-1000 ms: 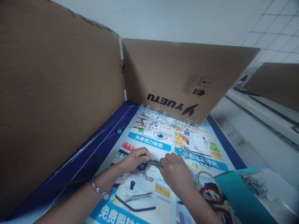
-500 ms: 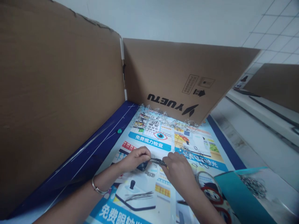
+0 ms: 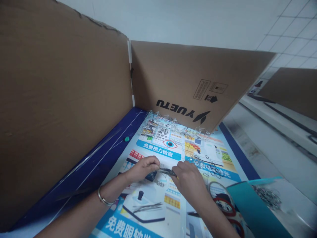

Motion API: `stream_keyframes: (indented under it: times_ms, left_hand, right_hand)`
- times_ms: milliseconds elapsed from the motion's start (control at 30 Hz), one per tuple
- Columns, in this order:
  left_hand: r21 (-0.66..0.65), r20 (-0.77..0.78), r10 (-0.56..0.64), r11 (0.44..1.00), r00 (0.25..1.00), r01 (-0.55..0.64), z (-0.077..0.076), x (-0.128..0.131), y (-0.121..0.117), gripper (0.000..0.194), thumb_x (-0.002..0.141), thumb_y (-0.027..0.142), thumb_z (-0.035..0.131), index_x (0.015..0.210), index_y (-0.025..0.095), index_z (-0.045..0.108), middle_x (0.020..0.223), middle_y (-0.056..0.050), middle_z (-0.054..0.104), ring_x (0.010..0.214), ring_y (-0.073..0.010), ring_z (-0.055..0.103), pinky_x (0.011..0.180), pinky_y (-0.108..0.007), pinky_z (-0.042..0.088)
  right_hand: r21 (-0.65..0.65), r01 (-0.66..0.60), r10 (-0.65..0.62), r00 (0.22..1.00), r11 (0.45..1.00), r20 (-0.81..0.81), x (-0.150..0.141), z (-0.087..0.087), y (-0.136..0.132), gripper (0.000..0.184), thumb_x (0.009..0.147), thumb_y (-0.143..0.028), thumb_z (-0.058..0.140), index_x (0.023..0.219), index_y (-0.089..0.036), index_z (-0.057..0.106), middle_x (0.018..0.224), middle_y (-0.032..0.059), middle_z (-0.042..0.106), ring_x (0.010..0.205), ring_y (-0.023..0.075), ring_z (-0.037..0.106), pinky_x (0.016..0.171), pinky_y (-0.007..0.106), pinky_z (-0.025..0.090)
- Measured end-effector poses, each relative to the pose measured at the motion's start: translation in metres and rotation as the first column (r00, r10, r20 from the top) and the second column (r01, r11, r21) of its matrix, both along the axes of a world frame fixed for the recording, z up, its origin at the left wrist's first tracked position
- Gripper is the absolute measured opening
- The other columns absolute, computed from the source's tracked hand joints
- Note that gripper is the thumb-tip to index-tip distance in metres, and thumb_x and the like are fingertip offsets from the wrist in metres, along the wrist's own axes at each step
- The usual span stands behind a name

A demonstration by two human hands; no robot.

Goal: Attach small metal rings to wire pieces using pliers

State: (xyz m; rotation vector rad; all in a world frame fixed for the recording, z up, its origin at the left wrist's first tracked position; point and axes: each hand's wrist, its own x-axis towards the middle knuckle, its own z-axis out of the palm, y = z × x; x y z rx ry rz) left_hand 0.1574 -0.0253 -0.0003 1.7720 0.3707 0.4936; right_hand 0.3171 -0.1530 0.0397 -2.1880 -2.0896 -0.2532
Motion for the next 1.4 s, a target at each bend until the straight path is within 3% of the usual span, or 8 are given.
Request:
stream_keyframes:
  times_ms: [433,600,733,867,1133,1400]
  left_hand:
    - [0.294,0.01,-0.006,0.956,1.0,0.003,0.0,-0.001,-0.002,0.018,0.087,0.025,0.039,0.079,0.016,0.052,0.08,-0.002,0.05,0.078,-0.0129,0.047,0.075,-0.025,0.038]
    - [0.354,0.006,0.018,0.935,1.0,-0.019,0.001,0.0,-0.002,0.021,0.088,0.027,0.037,0.077,0.017,0.051,0.078,-0.002,0.05,0.077,-0.0135,0.046,0.075,-0.025,0.037]
    - [0.333,0.004,0.039,0.942,0.999,-0.038,0.0,-0.001,-0.003,0.02,0.088,0.028,0.036,0.078,0.017,0.05,0.078,-0.002,0.049,0.076,-0.0136,0.045,0.073,-0.025,0.037]
    - [0.276,-0.011,0.058,0.96,0.998,-0.053,0.0,-0.002,-0.003,0.021,0.088,0.03,0.036,0.079,0.016,0.049,0.078,-0.001,0.048,0.075,-0.0131,0.045,0.071,-0.024,0.037]
    - [0.226,-0.032,0.062,0.973,0.998,-0.053,0.003,-0.002,-0.004,0.021,0.088,0.03,0.036,0.078,0.016,0.048,0.076,0.0,0.047,0.073,-0.0124,0.043,0.068,-0.023,0.035]
    - [0.209,-0.033,0.053,0.977,0.998,-0.045,0.002,-0.002,-0.004,0.021,0.088,0.03,0.036,0.077,0.016,0.047,0.074,0.0,0.045,0.07,-0.012,0.041,0.066,-0.023,0.034]
  right_hand:
    - [-0.018,-0.03,0.031,0.999,0.999,0.027,0.003,0.006,-0.003,0.011,0.075,-0.027,0.061,0.066,-0.021,0.058,0.07,0.0013,0.056,0.074,0.0167,0.047,0.068,0.03,0.026]
    - [0.014,-0.003,0.002,0.996,1.0,0.086,0.004,0.01,-0.005,0.008,0.074,-0.02,0.06,0.066,-0.021,0.058,0.07,0.002,0.056,0.075,0.0184,0.046,0.066,0.031,0.024]
    - [-0.028,-0.065,0.067,0.995,0.997,0.074,0.017,0.013,-0.007,0.01,0.074,-0.022,0.06,0.065,-0.021,0.058,0.068,0.0007,0.056,0.073,0.0169,0.046,0.066,0.03,0.024]
    - [0.0,-0.031,0.031,0.992,1.0,0.123,0.026,0.009,-0.005,0.01,0.075,-0.023,0.06,0.066,-0.02,0.06,0.07,0.0025,0.056,0.075,0.0175,0.047,0.067,0.03,0.024]
    - [0.038,-0.093,0.09,0.992,0.995,0.089,0.009,-0.015,0.007,0.008,0.076,-0.026,0.06,0.072,-0.02,0.058,0.074,0.0026,0.054,0.08,0.0186,0.044,0.069,0.031,0.023]
    - [0.079,-0.085,0.076,0.992,0.993,0.102,0.013,-0.015,0.007,0.007,0.077,-0.024,0.058,0.071,-0.02,0.057,0.073,0.0025,0.052,0.078,0.0177,0.042,0.069,0.031,0.023]
